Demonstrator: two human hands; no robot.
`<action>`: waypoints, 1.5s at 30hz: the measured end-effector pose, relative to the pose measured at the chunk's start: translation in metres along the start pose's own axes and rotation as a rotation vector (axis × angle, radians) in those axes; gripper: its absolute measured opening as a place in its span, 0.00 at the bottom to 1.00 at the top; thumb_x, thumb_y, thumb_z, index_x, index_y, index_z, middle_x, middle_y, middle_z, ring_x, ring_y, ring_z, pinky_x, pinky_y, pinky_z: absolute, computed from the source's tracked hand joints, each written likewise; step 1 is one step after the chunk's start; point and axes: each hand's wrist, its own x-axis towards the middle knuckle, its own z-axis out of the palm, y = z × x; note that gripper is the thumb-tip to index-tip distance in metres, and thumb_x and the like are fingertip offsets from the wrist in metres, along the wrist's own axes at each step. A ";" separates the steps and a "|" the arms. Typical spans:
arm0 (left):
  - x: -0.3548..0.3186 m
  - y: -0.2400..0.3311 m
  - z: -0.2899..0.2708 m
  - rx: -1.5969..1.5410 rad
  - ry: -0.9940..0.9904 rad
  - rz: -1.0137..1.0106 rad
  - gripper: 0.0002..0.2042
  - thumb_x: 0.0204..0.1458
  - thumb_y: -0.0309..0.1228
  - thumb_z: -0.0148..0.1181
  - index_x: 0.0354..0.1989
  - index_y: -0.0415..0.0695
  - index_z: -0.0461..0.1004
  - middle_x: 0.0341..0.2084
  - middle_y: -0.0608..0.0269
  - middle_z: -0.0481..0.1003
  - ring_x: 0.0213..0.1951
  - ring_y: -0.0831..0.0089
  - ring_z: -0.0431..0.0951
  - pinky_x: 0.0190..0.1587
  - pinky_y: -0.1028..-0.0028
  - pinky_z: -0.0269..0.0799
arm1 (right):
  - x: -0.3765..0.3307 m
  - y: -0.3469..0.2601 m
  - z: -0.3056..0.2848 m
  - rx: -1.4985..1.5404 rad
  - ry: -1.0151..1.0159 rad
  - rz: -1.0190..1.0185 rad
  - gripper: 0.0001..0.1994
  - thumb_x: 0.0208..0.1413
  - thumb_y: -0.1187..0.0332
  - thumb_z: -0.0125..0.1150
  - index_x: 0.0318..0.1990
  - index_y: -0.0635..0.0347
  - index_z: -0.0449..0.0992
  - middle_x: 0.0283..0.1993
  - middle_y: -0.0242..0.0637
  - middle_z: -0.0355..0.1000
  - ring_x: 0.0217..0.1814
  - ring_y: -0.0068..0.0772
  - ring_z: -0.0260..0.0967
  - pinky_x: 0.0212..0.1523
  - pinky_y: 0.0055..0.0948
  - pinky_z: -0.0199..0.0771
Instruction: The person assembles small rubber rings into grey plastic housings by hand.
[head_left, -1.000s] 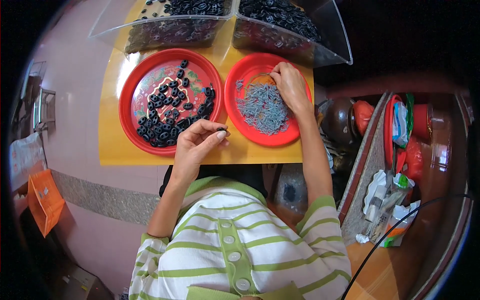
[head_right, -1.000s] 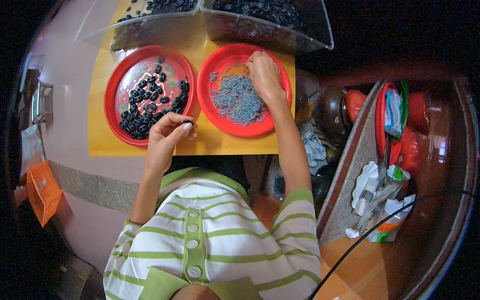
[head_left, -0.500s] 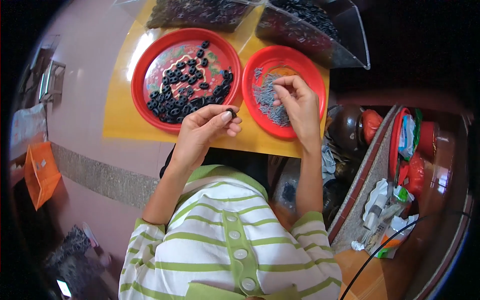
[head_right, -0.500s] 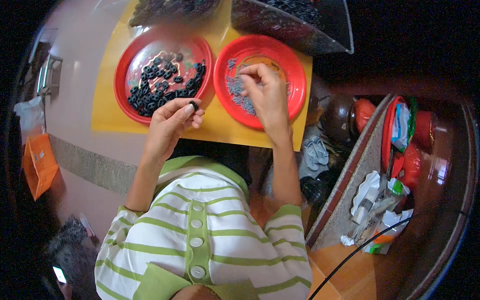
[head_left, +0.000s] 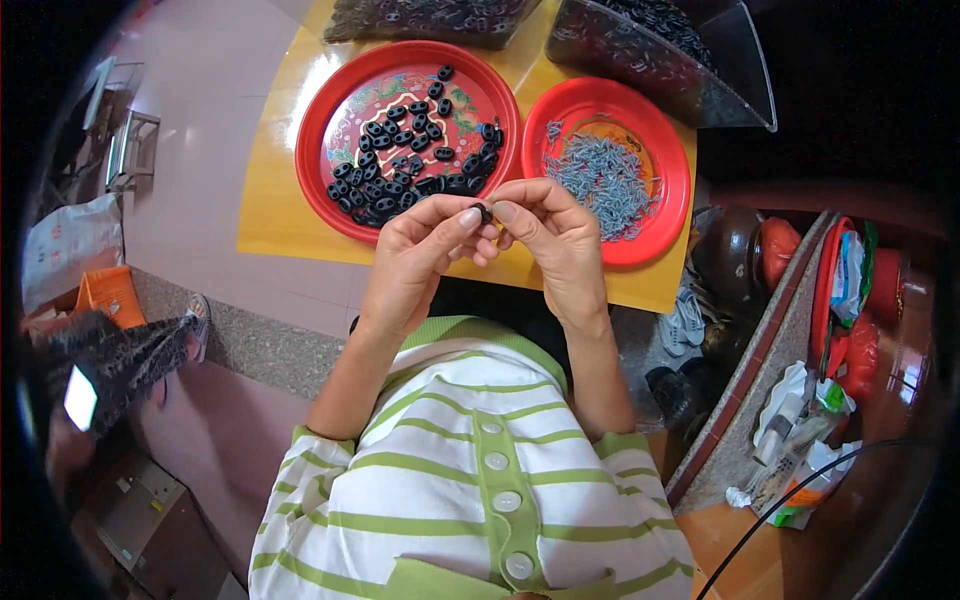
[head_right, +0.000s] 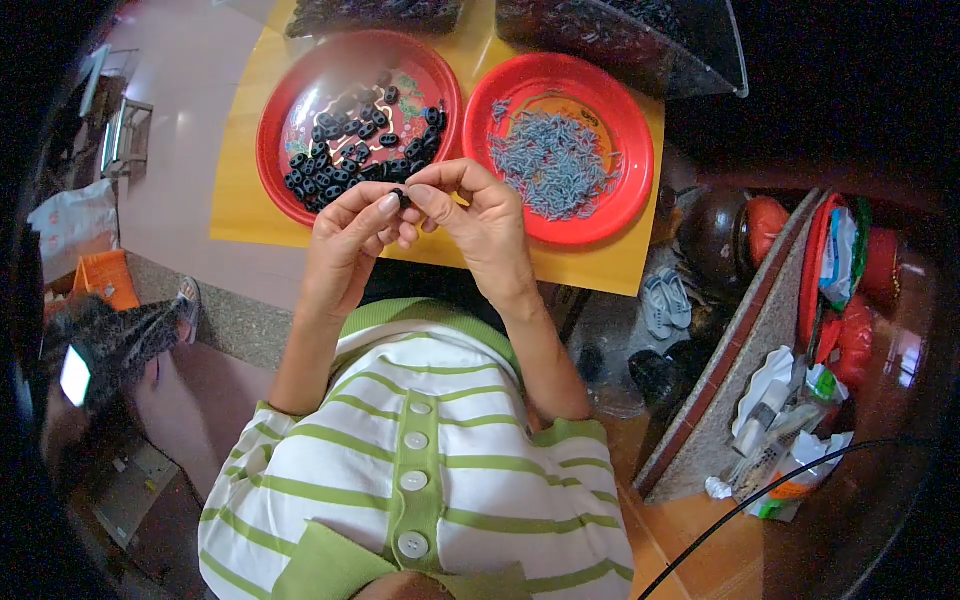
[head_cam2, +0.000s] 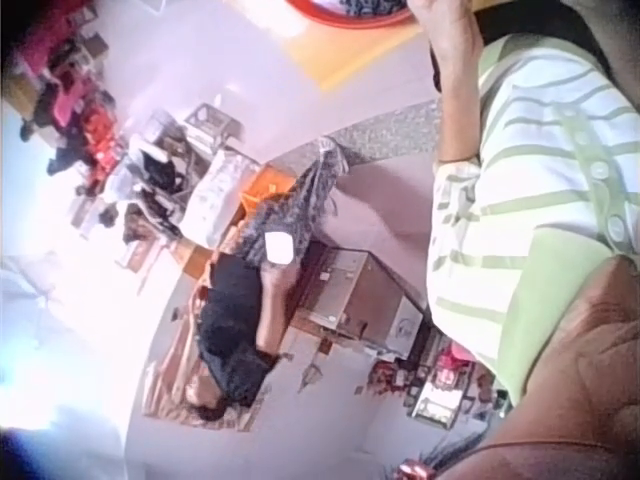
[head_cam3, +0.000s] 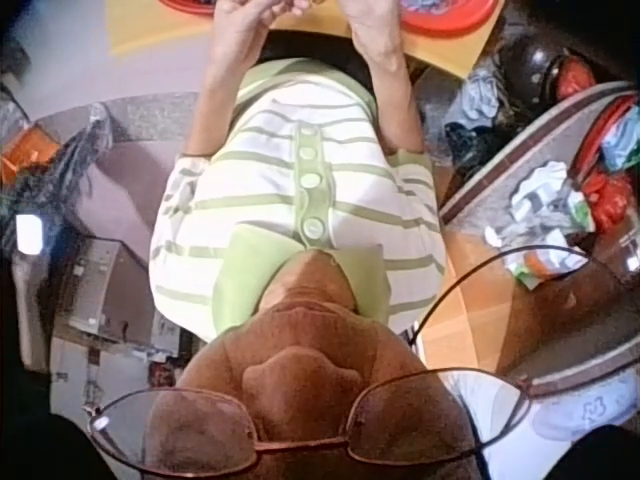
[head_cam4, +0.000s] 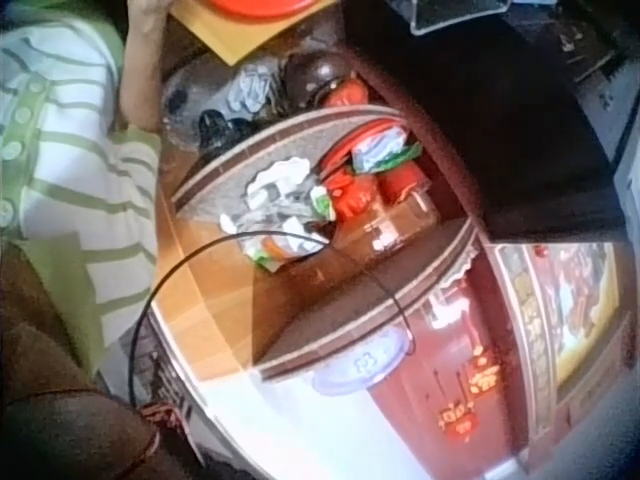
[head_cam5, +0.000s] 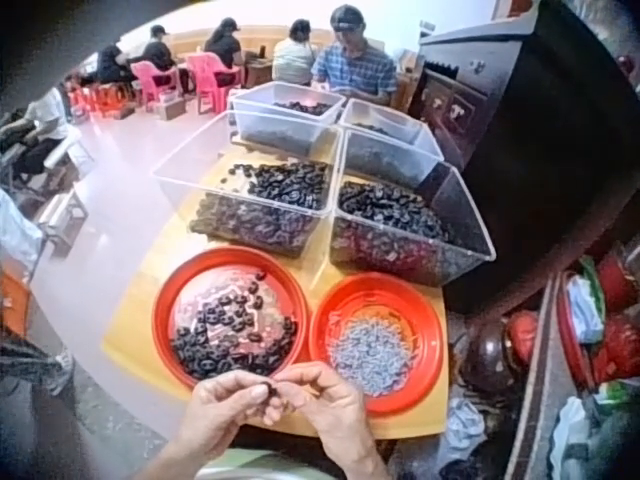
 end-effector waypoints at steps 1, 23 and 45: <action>0.000 0.000 0.000 0.001 0.000 -0.001 0.09 0.56 0.27 0.54 0.41 0.35 0.73 0.30 0.58 0.77 0.31 0.76 0.77 0.35 0.78 0.72 | 0.000 0.000 0.001 -0.016 0.020 0.005 0.05 0.56 0.72 0.58 0.39 0.63 0.74 0.29 0.29 0.72 0.30 0.16 0.67 0.33 0.16 0.67; -0.017 -0.007 -0.028 0.075 0.075 -0.054 0.07 0.56 0.28 0.55 0.38 0.36 0.73 0.29 0.62 0.76 0.30 0.80 0.75 0.34 0.80 0.71 | -0.014 0.020 0.020 -0.104 0.014 0.073 0.06 0.58 0.74 0.55 0.41 0.67 0.71 0.35 0.35 0.72 0.32 0.19 0.71 0.34 0.18 0.74; -0.004 0.013 -0.049 0.070 0.106 -0.029 0.05 0.53 0.26 0.57 0.35 0.38 0.73 0.26 0.61 0.76 0.27 0.78 0.75 0.32 0.80 0.72 | 0.049 0.002 0.017 -0.419 -0.134 0.180 0.06 0.54 0.75 0.59 0.40 0.64 0.76 0.36 0.35 0.74 0.32 0.19 0.70 0.30 0.16 0.68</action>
